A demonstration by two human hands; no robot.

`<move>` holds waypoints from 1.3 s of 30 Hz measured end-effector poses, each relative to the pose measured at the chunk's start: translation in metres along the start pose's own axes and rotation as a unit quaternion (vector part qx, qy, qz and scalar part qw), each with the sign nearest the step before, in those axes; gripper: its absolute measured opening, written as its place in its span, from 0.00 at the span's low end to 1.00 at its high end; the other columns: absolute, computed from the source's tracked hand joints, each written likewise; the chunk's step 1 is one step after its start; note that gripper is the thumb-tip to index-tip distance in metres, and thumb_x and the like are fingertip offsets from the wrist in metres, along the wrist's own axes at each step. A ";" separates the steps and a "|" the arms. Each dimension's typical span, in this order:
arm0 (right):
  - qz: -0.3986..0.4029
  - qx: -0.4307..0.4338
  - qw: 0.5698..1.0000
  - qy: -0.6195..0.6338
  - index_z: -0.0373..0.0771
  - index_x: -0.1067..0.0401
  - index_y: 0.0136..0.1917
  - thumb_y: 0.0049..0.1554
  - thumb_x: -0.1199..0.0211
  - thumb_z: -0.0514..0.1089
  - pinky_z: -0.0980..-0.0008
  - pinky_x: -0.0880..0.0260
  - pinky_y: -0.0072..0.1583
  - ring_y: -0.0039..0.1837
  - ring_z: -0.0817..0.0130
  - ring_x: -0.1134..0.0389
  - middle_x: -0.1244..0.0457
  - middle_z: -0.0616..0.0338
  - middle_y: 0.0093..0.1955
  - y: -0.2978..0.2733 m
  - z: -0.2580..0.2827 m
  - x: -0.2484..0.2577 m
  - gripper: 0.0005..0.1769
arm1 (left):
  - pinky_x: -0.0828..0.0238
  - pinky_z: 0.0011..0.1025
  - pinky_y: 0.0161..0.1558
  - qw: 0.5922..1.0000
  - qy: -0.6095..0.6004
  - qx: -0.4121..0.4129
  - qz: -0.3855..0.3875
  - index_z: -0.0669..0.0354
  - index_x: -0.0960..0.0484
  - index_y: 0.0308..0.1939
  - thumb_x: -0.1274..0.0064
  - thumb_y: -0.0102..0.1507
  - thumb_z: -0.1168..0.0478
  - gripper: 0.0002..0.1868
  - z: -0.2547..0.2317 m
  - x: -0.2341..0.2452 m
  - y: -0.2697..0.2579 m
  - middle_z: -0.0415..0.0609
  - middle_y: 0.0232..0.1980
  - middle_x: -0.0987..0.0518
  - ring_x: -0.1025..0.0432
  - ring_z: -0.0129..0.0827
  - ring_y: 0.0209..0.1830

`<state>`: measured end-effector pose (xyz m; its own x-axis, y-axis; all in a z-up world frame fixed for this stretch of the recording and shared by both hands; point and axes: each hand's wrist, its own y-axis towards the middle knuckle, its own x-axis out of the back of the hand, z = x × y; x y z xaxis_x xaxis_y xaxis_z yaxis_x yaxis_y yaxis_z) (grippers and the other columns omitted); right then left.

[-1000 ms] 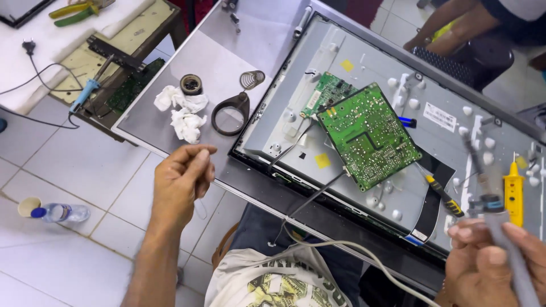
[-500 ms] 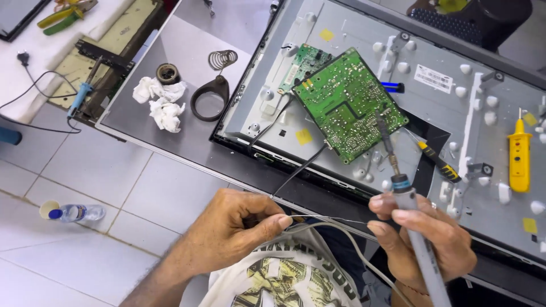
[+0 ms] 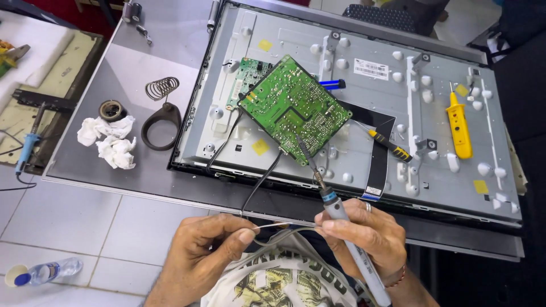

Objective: The person uses a soldering iron and solder wire to work on a green circuit board placed on a workbench. They apply solder to specific points on the board while holding the wire with their left hand and the iron with their right hand.

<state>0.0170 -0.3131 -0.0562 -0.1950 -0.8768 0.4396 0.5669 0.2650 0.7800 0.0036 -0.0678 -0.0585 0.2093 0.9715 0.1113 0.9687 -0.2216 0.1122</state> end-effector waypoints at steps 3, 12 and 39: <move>-0.005 0.017 1.000 0.006 0.39 0.32 0.48 0.52 0.34 0.35 0.77 0.22 0.43 0.39 0.70 0.25 0.32 0.55 0.36 0.000 -0.002 0.003 0.11 | 0.36 0.22 0.21 1.000 -0.020 0.000 0.010 0.62 0.15 0.31 0.47 0.62 0.61 0.09 0.008 0.005 -0.001 0.41 0.22 0.23 0.34 0.22 0.19; -0.015 -0.003 0.999 -0.033 0.41 0.32 0.46 0.51 0.32 0.38 0.78 0.22 0.43 0.39 0.71 0.24 0.30 0.55 0.38 0.002 -0.010 -0.003 0.11 | 0.44 0.23 0.19 0.995 -0.045 -0.044 0.075 0.62 0.16 0.30 0.48 0.64 0.58 0.13 -0.001 0.005 0.009 0.40 0.19 0.29 0.38 0.23 0.17; 0.059 -0.108 0.978 -0.169 0.49 0.31 0.51 0.47 0.19 0.36 0.72 0.34 0.41 0.33 0.70 0.36 0.37 0.51 0.43 -0.018 -0.040 -0.003 0.25 | 0.34 0.33 0.24 0.973 0.128 -0.162 0.107 0.59 0.22 0.40 0.56 0.69 0.59 0.10 0.022 -0.021 0.078 0.44 0.29 0.23 0.26 0.36 0.27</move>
<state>0.0391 -0.3311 -0.0897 -0.3506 -0.6523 0.6720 0.7508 0.2331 0.6181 0.0780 -0.1034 -0.0738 0.3210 0.8565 0.4041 0.8049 -0.4716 0.3603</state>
